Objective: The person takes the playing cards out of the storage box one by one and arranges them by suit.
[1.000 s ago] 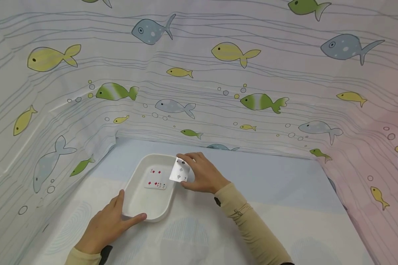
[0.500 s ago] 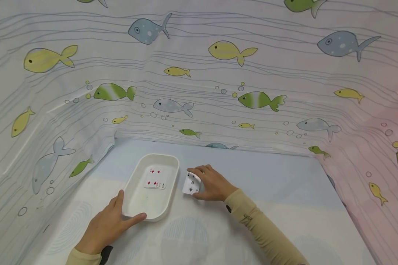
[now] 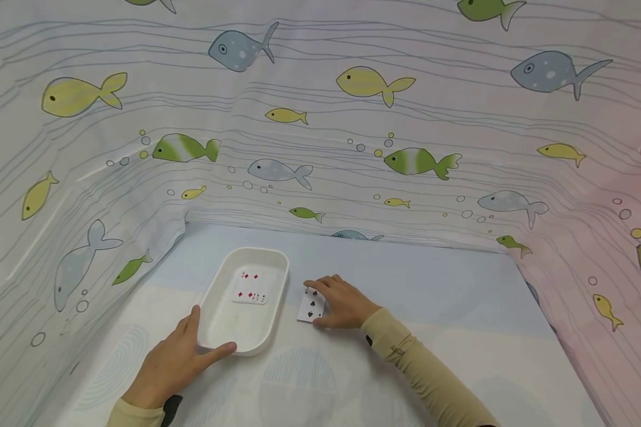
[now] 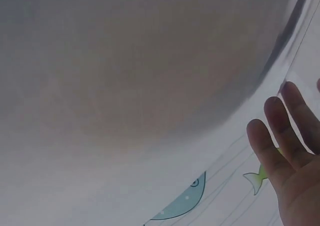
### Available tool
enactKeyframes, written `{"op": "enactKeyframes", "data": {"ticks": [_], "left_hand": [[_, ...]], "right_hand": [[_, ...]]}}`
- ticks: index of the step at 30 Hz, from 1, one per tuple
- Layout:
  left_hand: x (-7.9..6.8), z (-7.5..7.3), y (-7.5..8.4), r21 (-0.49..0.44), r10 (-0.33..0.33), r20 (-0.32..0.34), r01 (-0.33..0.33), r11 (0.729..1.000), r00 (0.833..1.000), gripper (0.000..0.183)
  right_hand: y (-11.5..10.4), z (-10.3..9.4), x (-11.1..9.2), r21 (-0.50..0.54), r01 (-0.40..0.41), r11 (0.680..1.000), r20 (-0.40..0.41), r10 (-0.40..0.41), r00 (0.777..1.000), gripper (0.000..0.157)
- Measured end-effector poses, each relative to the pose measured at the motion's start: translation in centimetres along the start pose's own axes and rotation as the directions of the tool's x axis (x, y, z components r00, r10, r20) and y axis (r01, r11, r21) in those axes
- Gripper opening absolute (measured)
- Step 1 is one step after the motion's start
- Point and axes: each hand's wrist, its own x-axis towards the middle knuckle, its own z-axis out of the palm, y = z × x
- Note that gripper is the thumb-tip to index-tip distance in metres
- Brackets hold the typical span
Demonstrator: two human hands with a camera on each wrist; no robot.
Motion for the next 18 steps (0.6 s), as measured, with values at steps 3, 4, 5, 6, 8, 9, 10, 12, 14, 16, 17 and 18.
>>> {"op": "enactKeyframes", "data": {"ticks": [3,4,5,6,8,9,10,12,14,16,17,18], "left_hand": [[-0.03,-0.02,0.01,0.0,-0.007,0.007,0.007,1.0,1.0,0.13],[-0.06,-0.05,0.03,0.0,-0.008,0.011,0.008,1.0,1.0,0.13],[-0.09,-0.07,0.04,-0.001,-0.009,0.014,0.009,1.0,1.0,0.13],[-0.12,-0.1,0.05,-0.001,-0.01,0.016,0.01,1.0,1.0,0.13],[-0.12,-0.16,0.12,-0.001,-0.009,0.021,0.009,1.0,1.0,0.13],[-0.14,-0.18,0.13,-0.001,-0.008,0.02,0.008,1.0,1.0,0.129],[-0.17,-0.2,0.14,-0.002,-0.008,0.02,0.008,1.0,1.0,0.129],[-0.15,-0.19,0.11,0.0,-0.005,0.014,0.005,1.0,1.0,0.129],[-0.18,-0.19,0.08,-0.001,-0.001,0.003,0.001,1.0,1.0,0.129],[-0.22,-0.19,0.05,-0.002,0.001,-0.003,-0.001,1.0,1.0,0.128],[-0.23,-0.19,0.05,-0.001,0.003,-0.005,-0.003,1.0,1.0,0.128],[-0.24,-0.22,0.05,-0.002,0.004,-0.005,-0.004,1.0,1.0,0.128]], "right_hand": [[0.02,0.05,0.08,-0.005,-0.003,1.0,0.018,0.003,1.0,0.085],[0.04,0.07,0.11,-0.009,-0.004,1.0,0.026,0.004,1.0,0.085],[0.05,0.07,0.13,-0.007,-0.006,1.0,0.033,0.007,0.999,0.085],[0.06,0.07,0.14,-0.004,-0.009,1.0,0.039,0.009,0.999,0.084],[0.06,0.05,0.13,0.003,-0.015,1.0,0.052,0.015,0.999,0.083],[0.07,0.05,0.12,0.005,-0.017,1.0,0.057,0.017,0.998,0.083],[0.08,0.06,0.11,0.006,-0.02,1.0,0.06,0.019,0.998,0.082],[0.09,0.07,0.1,0.01,-0.023,1.0,0.065,0.022,0.998,0.081],[0.11,0.11,0.11,0.01,-0.023,1.0,0.066,0.022,0.998,0.081],[0.11,0.15,0.12,0.009,-0.021,1.0,0.067,0.021,0.998,0.081],[0.1,0.14,0.14,0.009,-0.021,1.0,0.067,0.02,0.998,0.081],[0.07,0.13,0.16,0.008,-0.018,1.0,0.066,0.018,0.998,0.081]]}}
